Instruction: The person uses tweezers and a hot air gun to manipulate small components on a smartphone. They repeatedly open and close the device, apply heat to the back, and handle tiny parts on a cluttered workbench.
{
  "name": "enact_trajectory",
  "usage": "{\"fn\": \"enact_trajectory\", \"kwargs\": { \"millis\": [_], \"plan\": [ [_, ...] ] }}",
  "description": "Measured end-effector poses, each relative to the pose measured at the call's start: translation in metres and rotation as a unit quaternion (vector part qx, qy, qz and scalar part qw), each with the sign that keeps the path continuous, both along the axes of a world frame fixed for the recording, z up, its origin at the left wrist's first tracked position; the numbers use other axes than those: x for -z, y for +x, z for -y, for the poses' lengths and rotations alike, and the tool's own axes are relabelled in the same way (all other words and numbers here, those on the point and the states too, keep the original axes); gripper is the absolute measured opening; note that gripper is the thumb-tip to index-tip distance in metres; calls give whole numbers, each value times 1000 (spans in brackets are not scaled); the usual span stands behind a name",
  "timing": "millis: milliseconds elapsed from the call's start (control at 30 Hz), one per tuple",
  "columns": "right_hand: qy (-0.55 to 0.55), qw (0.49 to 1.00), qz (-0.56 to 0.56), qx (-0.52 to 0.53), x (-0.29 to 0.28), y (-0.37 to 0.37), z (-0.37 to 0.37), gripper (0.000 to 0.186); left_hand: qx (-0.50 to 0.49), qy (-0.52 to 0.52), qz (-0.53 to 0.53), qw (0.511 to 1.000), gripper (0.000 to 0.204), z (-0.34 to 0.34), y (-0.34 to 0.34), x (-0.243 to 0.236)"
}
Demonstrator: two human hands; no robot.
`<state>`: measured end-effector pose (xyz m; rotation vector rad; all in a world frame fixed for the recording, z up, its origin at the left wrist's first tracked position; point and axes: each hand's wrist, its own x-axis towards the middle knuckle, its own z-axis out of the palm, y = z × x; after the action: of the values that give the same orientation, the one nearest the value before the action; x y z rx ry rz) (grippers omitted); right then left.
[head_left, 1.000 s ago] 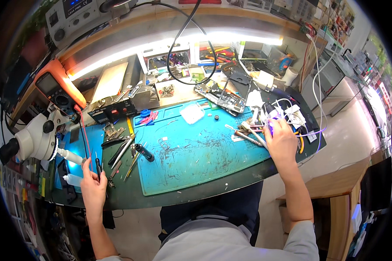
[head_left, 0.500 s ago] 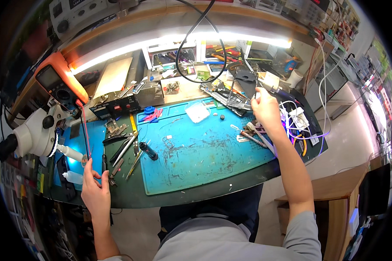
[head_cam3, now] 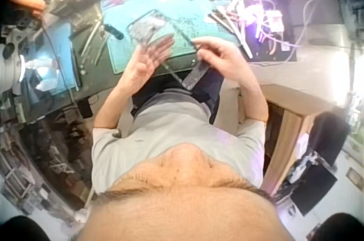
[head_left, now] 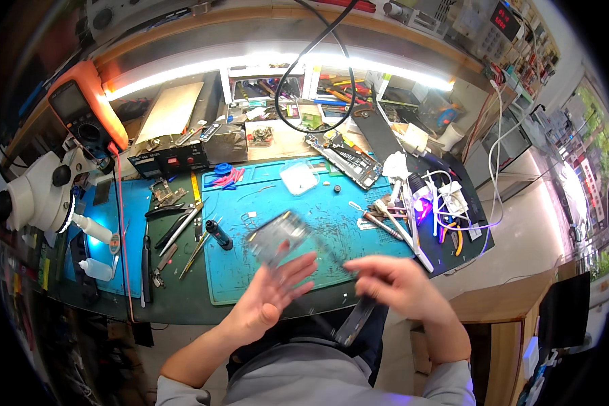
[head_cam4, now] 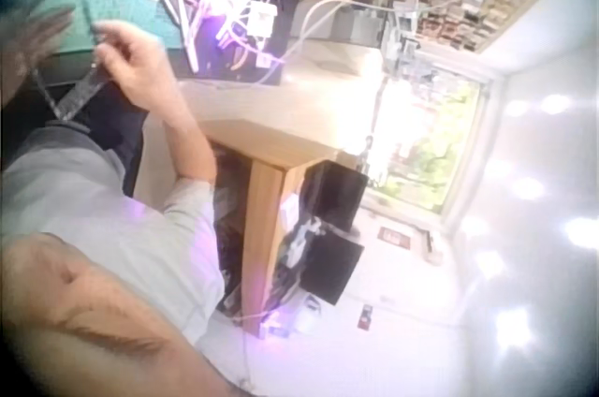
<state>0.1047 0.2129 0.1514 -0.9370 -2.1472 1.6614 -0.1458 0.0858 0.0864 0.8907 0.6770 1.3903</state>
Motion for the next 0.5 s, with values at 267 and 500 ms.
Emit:
{"fn": "enact_trajectory", "kwargs": {
  "millis": [267,500],
  "plan": [
    [370,915,45,153,1,-40,-85,26,35,-41,118,992,139,-17,12,-2],
    [435,799,408,81,27,-97,-191,86,76,-109,226,965,136,-13,2,-6]
  ]
}}
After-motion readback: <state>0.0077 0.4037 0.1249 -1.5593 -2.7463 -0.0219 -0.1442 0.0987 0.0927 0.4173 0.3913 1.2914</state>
